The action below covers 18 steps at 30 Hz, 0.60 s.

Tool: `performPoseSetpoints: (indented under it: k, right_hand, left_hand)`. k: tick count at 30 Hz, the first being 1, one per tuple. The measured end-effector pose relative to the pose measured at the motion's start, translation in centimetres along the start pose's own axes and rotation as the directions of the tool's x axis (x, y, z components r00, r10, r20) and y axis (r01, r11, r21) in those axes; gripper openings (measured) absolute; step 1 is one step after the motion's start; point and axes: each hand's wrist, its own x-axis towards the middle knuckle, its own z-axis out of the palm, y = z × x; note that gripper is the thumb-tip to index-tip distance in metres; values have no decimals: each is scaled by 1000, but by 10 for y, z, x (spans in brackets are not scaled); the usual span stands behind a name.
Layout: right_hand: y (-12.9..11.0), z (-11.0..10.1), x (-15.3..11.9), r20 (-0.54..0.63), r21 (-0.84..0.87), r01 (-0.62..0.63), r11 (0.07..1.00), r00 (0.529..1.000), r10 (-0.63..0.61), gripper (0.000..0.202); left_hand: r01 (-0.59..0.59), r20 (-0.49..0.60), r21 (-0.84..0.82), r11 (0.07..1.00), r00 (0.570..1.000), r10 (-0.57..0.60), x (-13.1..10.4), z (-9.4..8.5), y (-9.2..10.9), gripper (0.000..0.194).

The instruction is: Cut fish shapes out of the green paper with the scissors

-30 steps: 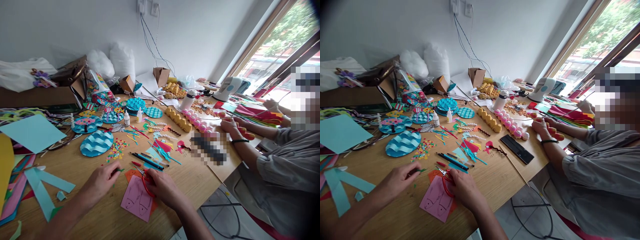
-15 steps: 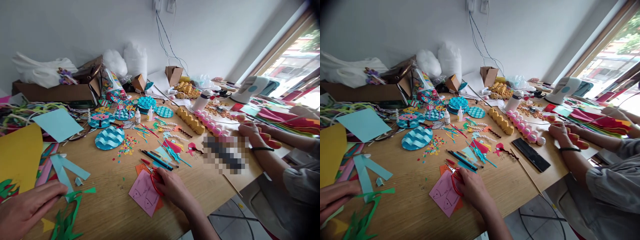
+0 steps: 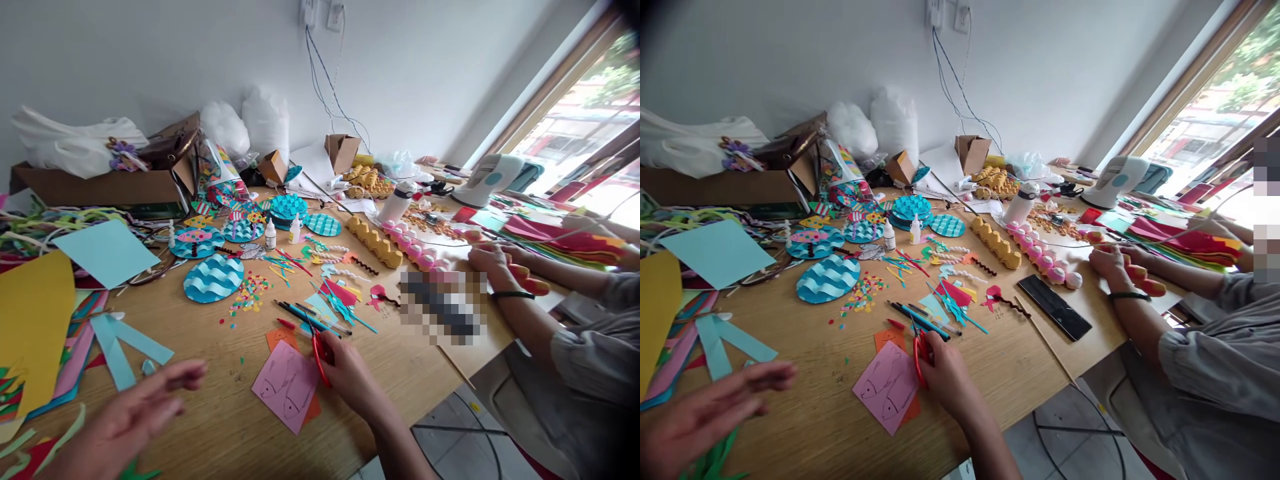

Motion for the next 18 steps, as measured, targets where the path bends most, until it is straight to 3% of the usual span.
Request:
performPoseSetpoints:
  k: [2,4,6,11,14,18]
  right_hand:
    - [1,-2,-1,-15,21,-26,999,1000,26,10]
    - [2,-3,-3,-26,33,-47,998,999,48,10]
    - [0,-3,-5,-31,36,-64,997,997,65,10]
    - [-2,15,-14,-15,10,-86,996,996,86,13]
    - [1,30,-18,-14,-25,-50,998,999,50,28]
    - [3,36,-21,-33,-9,-38,999,999,38,38]
  left_hand:
    - [111,255,-151,982,964,-70,9,39,13,58]
    - [185,339,-225,957,935,-101,17,68,14,73]
    - [233,368,-272,934,922,-123,21,86,8,80]
    - [315,357,-324,892,914,-193,16,100,-6,78]
    - [374,324,-390,841,911,-255,13,101,1,76]
    - [455,385,-458,764,876,-291,15,102,16,75]
